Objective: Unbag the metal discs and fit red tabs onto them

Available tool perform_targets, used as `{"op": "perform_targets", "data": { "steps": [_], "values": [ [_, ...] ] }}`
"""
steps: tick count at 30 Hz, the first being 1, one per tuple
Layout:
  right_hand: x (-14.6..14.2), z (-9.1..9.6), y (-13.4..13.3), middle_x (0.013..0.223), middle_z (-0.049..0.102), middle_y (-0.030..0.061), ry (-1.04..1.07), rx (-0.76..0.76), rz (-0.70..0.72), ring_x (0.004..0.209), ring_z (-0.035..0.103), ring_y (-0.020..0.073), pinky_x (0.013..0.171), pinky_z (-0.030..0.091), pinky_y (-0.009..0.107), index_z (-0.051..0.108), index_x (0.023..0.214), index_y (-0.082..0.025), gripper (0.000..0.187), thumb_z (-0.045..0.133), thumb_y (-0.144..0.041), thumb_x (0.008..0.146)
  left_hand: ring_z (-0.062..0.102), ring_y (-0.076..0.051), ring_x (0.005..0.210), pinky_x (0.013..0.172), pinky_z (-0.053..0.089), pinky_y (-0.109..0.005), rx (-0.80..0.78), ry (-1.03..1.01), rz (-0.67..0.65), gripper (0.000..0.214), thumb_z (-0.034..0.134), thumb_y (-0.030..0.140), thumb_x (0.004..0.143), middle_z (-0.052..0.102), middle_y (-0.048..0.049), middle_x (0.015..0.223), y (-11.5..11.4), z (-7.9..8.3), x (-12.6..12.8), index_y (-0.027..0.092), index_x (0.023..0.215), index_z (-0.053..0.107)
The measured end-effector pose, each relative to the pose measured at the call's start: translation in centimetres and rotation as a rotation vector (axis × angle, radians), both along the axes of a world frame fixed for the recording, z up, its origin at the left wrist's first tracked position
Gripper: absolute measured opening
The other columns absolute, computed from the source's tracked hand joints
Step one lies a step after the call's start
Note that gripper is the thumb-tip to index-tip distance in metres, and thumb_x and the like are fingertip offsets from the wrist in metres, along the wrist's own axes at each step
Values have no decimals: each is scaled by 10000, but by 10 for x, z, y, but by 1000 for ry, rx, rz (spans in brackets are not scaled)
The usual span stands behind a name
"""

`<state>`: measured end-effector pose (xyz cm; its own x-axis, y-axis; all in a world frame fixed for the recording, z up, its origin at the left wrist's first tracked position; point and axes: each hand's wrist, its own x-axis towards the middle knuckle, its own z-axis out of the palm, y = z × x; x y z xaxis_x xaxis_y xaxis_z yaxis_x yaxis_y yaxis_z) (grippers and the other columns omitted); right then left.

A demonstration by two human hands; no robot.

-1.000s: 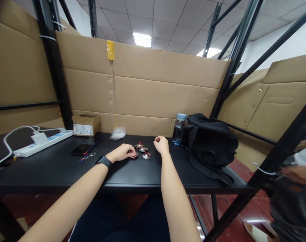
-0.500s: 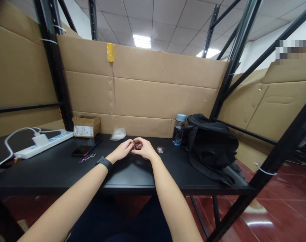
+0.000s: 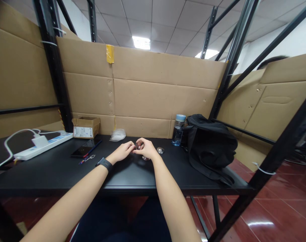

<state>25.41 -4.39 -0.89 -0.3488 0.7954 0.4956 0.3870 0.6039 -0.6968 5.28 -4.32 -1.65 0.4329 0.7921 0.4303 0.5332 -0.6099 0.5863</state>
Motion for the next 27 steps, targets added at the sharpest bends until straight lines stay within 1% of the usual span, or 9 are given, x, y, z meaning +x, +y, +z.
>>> {"op": "perform_targets", "data": {
  "steps": [5,8,11,13,16,19,21,24,27],
  "values": [
    [6,0,2,924,678,8,30,-9,-64,630,613,114,580,470,231,630,1012,-211,525,873,-442,608,644,-174,724,709,425,-263,19,24,-7,341,398,423,998,711,-15,765,2,-1,-4,215,804,586],
    [14,1,5,909,679,9,52,22,-181,614,581,110,583,465,239,644,1017,-205,532,864,-465,608,649,-173,734,717,431,-259,39,-13,20,293,432,403,985,726,-21,795,8,-3,-8,208,853,607],
    [29,3,10,879,682,12,69,71,-355,632,563,117,626,467,256,681,988,-196,512,851,-501,612,649,-178,738,698,426,-260,85,-27,136,251,488,388,962,733,-36,823,17,-6,-17,205,876,636],
    [41,3,13,856,685,19,54,66,-429,670,583,134,670,476,270,709,961,-187,495,842,-521,621,647,-187,742,686,417,-267,125,8,245,245,524,387,944,732,-47,817,24,-9,-26,204,845,654],
    [61,-1,20,863,702,41,-62,21,-511,746,636,170,735,493,291,739,970,-178,484,840,-511,634,646,-194,767,692,416,-271,156,81,338,212,584,364,906,735,-56,830,34,-11,-41,205,806,683],
    [79,-8,26,996,727,84,-238,-3,-615,895,680,213,826,504,305,752,1039,-181,484,865,-404,625,653,-192,799,710,428,-265,147,116,321,185,611,343,882,746,-52,859,40,-14,-51,206,814,716],
    [88,-14,28,1090,726,103,-325,-42,-654,980,690,232,871,508,307,751,1096,-187,499,861,-334,632,659,-191,811,715,432,-262,131,126,306,180,617,339,874,750,-47,858,42,-16,-53,208,818,727],
    [96,-19,31,1147,729,99,-406,-125,-679,1054,694,245,915,511,307,753,1135,-212,494,839,-260,651,665,-192,815,731,436,-263,117,149,316,165,625,335,864,750,-41,847,43,-18,-53,218,814,730],
    [99,-21,31,1181,727,91,-438,-166,-709,1117,682,254,961,504,316,760,1127,-235,481,820,-207,650,672,-196,818,745,439,-266,98,188,338,149,625,320,859,749,-48,837,43,-20,-54,225,813,731]
  ]
}}
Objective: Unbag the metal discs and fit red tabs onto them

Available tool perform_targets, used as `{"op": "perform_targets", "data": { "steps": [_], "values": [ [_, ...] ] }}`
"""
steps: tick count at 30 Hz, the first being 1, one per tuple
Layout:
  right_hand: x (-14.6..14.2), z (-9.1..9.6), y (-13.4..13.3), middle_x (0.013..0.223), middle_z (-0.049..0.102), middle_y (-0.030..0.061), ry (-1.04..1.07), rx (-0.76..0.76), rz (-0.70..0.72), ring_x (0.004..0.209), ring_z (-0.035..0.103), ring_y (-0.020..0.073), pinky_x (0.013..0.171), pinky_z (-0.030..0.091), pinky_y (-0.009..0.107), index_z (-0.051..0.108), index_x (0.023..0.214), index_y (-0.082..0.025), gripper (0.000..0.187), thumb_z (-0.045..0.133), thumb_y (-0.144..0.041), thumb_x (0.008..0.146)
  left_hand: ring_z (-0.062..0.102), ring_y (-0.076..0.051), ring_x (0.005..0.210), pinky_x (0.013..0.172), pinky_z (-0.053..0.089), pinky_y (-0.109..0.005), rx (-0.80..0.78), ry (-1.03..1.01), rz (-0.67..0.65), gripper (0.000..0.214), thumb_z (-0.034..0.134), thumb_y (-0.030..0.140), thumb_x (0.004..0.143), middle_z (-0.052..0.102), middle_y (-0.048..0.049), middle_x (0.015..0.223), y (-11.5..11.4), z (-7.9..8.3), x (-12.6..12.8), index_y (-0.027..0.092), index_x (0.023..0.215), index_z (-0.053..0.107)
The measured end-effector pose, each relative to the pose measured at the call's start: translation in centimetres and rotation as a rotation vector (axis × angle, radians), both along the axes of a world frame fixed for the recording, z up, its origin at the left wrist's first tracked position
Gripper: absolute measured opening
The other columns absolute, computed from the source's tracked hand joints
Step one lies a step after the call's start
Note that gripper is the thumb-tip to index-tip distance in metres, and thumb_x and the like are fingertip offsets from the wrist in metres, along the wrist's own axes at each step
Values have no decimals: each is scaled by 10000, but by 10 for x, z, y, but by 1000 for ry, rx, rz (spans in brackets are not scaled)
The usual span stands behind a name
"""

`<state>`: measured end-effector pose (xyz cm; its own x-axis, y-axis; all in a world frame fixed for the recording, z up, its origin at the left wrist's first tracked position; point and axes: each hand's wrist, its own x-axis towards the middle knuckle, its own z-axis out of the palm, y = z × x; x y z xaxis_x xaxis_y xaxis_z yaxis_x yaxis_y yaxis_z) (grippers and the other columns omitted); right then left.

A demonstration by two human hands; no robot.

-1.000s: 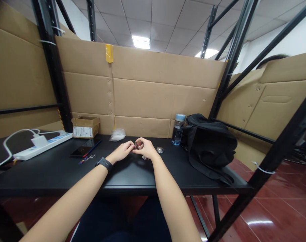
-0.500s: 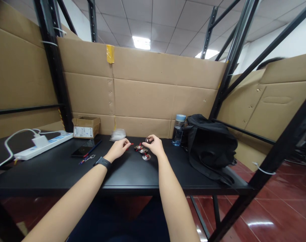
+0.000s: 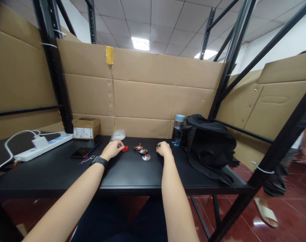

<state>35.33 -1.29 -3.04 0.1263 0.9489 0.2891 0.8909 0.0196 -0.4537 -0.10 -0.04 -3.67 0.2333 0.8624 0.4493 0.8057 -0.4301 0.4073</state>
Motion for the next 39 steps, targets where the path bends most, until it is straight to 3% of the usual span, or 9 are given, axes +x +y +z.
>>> {"op": "perform_targets", "data": {
  "steps": [5,10,17,21,24,27,31,35,39],
  "values": [
    [2,2,-2,1135,745,69,15,-15,-26,1063,702,239,926,518,314,749,1120,-257,490,817,-191,639,680,-213,826,724,435,-277,-26,17,50,183,613,358,872,748,-71,852,-2,1,0,221,814,721],
    [2,7,-7,1054,756,64,111,-82,-24,970,717,210,846,519,268,740,1079,-206,448,826,-189,640,669,-210,772,678,420,-281,-27,-21,83,224,558,381,894,740,-72,849,-5,4,3,223,814,694],
    [1,8,-8,1026,738,48,105,-123,-31,941,698,184,835,498,248,711,1114,-197,499,827,-143,632,646,-182,730,694,426,-267,92,-122,-13,151,551,264,837,721,-37,785,-11,11,11,213,784,683],
    [-5,11,-12,1117,690,73,69,-129,-73,1061,645,237,904,479,321,698,1130,-223,510,835,-205,640,630,-168,690,672,429,-262,74,-233,-102,174,552,270,824,710,-25,747,-11,11,19,189,786,700],
    [-19,16,-17,1296,589,109,10,-15,-137,1239,520,320,981,428,451,684,1157,-266,441,785,-301,729,617,-159,661,654,431,-259,45,-253,-180,178,554,280,823,701,-20,721,-13,11,24,181,774,693],
    [-40,19,-21,1314,583,68,25,83,126,1272,482,292,1031,386,474,701,1099,-298,277,709,-332,825,614,-158,664,654,439,-259,25,-245,-232,194,553,305,836,711,-21,739,-18,13,29,182,786,693],
    [-68,15,-24,1376,585,38,4,63,438,1284,490,285,1071,365,472,716,1131,-336,390,798,-367,750,615,-165,684,663,448,-263,4,-233,-251,227,556,338,848,721,-33,767,-23,15,33,177,808,710],
    [-84,13,-26,1365,627,18,-63,-17,486,1283,518,312,1059,383,482,732,1154,-367,422,802,-380,738,616,-164,685,666,448,-262,-16,-228,-264,239,555,350,852,723,-34,767,-24,14,35,176,810,713],
    [-86,13,-27,1182,728,1,-45,-38,488,1157,627,262,1004,446,378,742,1158,-366,442,806,-324,723,618,-158,676,661,442,-259,-26,-233,-289,222,557,334,850,721,-23,757,-24,13,35,180,808,711]
  ]
}}
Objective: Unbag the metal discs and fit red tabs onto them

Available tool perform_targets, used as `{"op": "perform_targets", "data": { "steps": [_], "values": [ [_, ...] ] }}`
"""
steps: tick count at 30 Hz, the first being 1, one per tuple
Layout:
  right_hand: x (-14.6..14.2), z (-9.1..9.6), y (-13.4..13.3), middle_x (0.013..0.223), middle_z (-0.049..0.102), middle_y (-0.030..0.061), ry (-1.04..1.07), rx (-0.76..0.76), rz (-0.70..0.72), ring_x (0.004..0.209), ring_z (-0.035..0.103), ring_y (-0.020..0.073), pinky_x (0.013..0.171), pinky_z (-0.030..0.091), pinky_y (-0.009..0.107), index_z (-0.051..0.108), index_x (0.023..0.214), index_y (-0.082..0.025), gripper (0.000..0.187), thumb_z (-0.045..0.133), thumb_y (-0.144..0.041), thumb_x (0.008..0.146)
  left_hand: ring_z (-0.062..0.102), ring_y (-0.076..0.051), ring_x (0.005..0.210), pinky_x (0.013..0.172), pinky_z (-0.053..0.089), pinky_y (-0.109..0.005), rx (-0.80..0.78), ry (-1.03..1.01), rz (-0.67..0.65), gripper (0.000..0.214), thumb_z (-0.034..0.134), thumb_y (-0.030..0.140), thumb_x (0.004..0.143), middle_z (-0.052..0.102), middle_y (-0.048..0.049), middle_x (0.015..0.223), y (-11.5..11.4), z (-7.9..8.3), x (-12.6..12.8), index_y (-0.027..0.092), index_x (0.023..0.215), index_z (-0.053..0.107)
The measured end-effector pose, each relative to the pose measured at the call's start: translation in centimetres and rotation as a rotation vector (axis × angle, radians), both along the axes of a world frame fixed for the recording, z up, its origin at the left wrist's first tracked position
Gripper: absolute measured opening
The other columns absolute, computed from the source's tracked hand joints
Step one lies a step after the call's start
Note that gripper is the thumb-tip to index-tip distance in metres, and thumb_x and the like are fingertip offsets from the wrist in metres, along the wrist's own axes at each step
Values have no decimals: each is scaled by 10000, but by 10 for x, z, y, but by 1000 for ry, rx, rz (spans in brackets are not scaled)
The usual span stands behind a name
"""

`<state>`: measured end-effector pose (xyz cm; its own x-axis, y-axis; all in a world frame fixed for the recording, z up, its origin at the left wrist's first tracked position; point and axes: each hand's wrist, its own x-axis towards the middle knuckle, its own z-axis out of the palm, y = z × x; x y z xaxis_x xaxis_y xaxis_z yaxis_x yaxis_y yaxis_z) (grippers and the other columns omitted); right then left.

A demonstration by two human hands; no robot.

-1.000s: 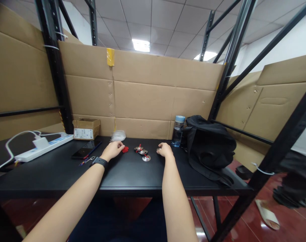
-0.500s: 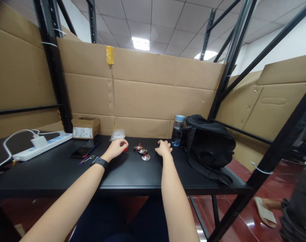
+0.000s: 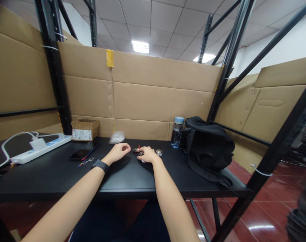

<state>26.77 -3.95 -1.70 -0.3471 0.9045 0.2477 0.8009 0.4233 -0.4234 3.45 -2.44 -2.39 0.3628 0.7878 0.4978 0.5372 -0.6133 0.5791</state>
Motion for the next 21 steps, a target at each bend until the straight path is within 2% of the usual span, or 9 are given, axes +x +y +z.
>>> {"op": "perform_targets", "data": {
  "steps": [4,7,13,18,21],
  "values": [
    [3,-1,3,1100,760,16,31,23,13,1035,687,234,929,487,313,760,1145,-326,400,770,-284,747,623,-161,681,661,446,-260,-5,5,-14,214,559,332,851,721,-20,759,1,-2,0,184,816,709],
    [6,-3,7,1056,769,52,50,42,2,962,703,227,866,503,295,781,1108,-256,341,739,-282,771,628,-161,687,669,450,-260,-4,7,-15,216,555,334,856,725,-19,767,1,-2,0,187,821,709],
    [17,0,10,907,783,59,143,36,-68,805,709,196,725,503,263,815,907,-203,178,711,-288,790,631,-166,691,669,453,-262,-21,5,-10,233,556,351,853,731,-30,768,-1,0,1,182,812,710],
    [22,5,10,876,785,60,283,85,-110,832,719,200,752,514,269,810,839,-192,167,655,-248,814,635,-163,684,668,452,-260,-30,5,-10,229,557,350,851,737,-26,767,-2,1,1,187,812,713],
    [16,6,9,843,776,68,428,43,-69,796,715,195,749,531,284,795,816,-175,159,661,-260,805,646,-168,690,670,459,-260,-39,14,-25,249,557,363,853,744,-34,770,-2,0,1,184,824,727]
  ]
}}
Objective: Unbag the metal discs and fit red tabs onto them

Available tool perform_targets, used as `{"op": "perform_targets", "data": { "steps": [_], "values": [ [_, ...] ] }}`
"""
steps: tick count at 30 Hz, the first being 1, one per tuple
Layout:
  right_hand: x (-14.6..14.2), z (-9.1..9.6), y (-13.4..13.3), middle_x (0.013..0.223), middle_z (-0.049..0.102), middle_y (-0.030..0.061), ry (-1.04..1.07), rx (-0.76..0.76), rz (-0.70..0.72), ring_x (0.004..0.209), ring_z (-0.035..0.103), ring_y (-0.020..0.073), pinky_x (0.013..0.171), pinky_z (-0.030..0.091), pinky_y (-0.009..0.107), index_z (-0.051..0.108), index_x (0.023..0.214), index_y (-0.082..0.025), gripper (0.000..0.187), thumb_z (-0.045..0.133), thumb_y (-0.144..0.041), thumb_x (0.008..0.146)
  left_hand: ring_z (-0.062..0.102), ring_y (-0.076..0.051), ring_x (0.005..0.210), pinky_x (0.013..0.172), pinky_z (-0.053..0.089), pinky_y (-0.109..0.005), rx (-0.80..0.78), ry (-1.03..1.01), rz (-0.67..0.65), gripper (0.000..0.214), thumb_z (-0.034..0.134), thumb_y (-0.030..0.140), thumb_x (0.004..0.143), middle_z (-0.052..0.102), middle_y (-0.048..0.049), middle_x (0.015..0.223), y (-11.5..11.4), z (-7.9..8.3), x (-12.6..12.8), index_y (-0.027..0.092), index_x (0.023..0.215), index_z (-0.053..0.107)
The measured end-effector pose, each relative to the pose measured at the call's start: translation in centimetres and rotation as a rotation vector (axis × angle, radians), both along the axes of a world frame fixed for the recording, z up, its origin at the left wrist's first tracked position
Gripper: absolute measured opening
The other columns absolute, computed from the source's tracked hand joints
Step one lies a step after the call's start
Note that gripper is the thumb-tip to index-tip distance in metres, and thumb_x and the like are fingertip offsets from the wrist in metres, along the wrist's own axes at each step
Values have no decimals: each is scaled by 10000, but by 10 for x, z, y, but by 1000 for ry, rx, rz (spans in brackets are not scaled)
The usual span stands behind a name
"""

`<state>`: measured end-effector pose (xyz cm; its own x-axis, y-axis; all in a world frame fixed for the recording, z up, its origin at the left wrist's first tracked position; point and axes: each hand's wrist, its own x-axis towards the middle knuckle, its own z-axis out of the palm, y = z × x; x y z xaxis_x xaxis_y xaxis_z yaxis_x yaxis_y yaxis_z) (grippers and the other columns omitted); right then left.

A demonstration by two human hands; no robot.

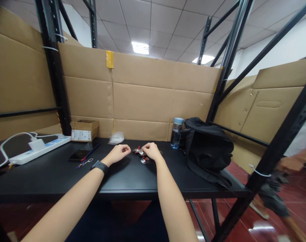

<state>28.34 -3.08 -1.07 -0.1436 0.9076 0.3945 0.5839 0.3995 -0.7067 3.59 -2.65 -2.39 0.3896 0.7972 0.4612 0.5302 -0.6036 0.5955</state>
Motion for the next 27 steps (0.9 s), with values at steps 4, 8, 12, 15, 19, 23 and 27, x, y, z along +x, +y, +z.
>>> {"op": "perform_targets", "data": {
  "steps": [4,8,12,15,19,23,27],
  "values": [
    [-14,0,-4,782,749,73,309,-106,209,690,686,172,630,525,271,773,853,-146,287,725,-419,780,667,-180,723,690,478,-263,-19,1,-40,257,585,367,837,759,-49,803,0,-1,0,177,847,757],
    [-24,4,-13,822,753,77,428,-169,345,730,678,155,626,504,243,773,918,-152,382,774,-491,741,672,-179,742,704,487,-263,-37,-38,-108,260,610,368,831,768,-53,851,-4,2,2,179,913,768],
    [-26,7,-20,808,754,71,415,-201,373,759,677,167,668,521,267,775,915,-160,378,802,-480,717,656,-176,741,711,484,-268,-27,-57,-123,274,625,389,826,764,-51,843,-7,6,4,173,913,770],
    [-24,6,-21,836,757,64,372,-212,417,833,700,190,735,541,295,773,948,-167,374,801,-465,723,645,-176,732,696,477,-267,-45,-57,-133,302,626,420,826,758,-51,823,-6,5,4,170,902,777],
    [-23,2,-19,891,756,54,330,-245,459,857,727,194,786,558,307,744,1035,-181,390,803,-422,734,628,-162,687,655,451,-255,-75,-40,-145,243,621,360,803,737,-35,761,-4,2,4,167,823,767],
    [-27,1,-18,1038,729,52,371,-252,472,750,746,173,711,579,291,645,1197,-224,495,798,-370,749,606,-154,659,638,431,-254,-75,-40,-111,207,584,283,774,715,-23,718,-4,2,6,157,778,749],
    [-28,4,-20,1182,697,75,296,-254,421,746,739,161,604,552,239,661,1184,-242,412,750,-322,791,591,-149,654,641,423,-252,-60,-55,-97,193,585,279,760,704,-23,714,-5,2,7,153,745,730]
  ]
}}
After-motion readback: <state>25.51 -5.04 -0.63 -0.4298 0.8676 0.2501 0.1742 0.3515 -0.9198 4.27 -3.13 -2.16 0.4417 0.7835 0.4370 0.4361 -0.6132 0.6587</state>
